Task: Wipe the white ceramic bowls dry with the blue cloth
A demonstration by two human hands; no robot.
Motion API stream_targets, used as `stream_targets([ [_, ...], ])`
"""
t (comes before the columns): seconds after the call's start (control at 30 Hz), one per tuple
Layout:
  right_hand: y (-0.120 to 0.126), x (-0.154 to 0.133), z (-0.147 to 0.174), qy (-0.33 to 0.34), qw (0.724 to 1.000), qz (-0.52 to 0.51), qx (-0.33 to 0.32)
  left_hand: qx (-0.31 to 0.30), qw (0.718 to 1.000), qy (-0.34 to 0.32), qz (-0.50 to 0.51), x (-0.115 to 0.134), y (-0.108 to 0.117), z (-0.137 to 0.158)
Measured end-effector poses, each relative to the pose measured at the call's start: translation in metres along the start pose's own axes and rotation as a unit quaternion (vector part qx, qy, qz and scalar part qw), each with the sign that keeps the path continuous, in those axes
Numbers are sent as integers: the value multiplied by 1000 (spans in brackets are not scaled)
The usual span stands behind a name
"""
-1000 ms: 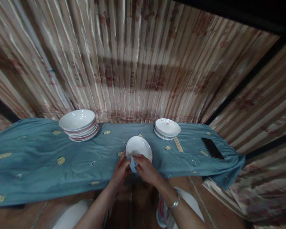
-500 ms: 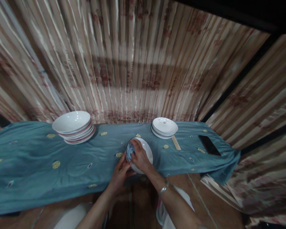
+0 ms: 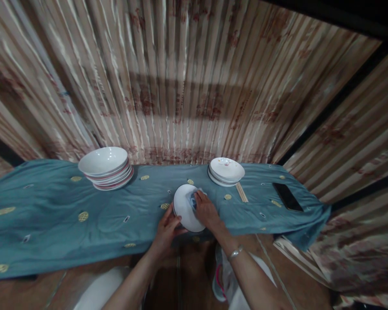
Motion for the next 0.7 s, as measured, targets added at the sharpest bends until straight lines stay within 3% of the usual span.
stream_targets([
  [0.23, 10, -2, 34, -2, 999, -1, -38, 1, 1000, 4, 3, -1, -1, -1],
  [0.43, 22, -9, 51, 13, 989, -144, -43, -9, 1000, 6, 12, 2, -3, 0],
  [0.7, 34, -40, 46, 80, 941, -325, -53, -12, 1000, 7, 14, 2, -3, -3],
])
Point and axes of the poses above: each hand's wrist, its own z-axis away from the middle knuckle, its own y-axis out of the back of the hand, x = y × z, the point moved 4 cm from there along -z, towards the middle knuckle, and after that the axes turned 3 degrees about x, right-handed, at the moved point
